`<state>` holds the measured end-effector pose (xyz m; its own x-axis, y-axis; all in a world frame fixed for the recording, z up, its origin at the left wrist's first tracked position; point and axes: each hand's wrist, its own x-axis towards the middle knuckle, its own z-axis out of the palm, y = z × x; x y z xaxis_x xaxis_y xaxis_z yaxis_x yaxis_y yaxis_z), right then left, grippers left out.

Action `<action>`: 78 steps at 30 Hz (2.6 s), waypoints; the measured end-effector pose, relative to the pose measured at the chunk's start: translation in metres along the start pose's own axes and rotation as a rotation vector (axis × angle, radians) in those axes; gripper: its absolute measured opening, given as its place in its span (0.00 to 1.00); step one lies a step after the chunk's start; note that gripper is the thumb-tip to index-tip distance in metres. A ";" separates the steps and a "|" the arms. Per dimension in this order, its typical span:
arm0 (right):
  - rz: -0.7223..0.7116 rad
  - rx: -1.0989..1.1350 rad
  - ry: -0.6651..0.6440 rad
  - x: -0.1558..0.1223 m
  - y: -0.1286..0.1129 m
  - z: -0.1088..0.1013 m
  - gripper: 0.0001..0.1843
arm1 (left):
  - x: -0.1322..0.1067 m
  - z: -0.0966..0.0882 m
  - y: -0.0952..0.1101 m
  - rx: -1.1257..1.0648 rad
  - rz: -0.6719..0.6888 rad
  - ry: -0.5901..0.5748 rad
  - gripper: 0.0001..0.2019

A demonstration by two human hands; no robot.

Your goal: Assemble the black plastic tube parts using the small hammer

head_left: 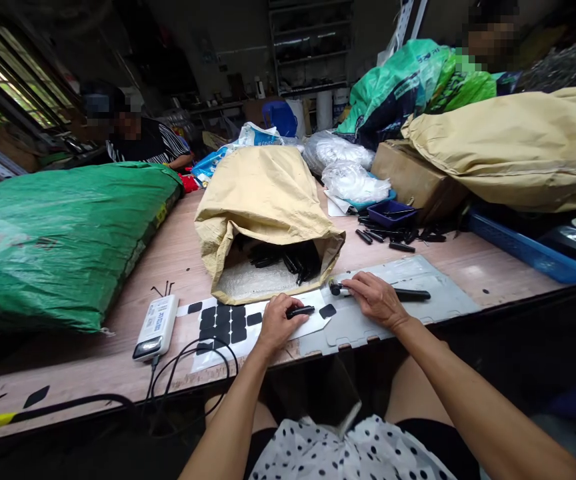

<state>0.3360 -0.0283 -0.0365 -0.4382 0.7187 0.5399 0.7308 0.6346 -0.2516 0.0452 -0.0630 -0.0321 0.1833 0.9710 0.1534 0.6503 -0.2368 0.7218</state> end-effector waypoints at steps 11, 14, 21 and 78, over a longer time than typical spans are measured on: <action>0.018 0.125 -0.019 0.014 -0.088 0.012 0.19 | 0.003 0.008 -0.002 0.055 -0.025 0.051 0.08; 0.008 0.075 -0.012 0.014 -0.095 0.016 0.20 | 0.003 0.009 -0.003 0.081 -0.016 0.053 0.09; 0.052 0.060 0.027 0.014 -0.090 0.006 0.20 | 0.001 0.010 -0.003 0.035 -0.017 0.066 0.09; 0.136 -0.040 -0.092 0.010 0.015 0.010 0.12 | -0.013 -0.006 0.018 0.036 0.040 0.011 0.10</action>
<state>0.3372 -0.0088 -0.0427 -0.3787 0.8210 0.4272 0.8060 0.5194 -0.2837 0.0499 -0.0799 -0.0170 0.2021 0.9609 0.1890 0.6684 -0.2765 0.6905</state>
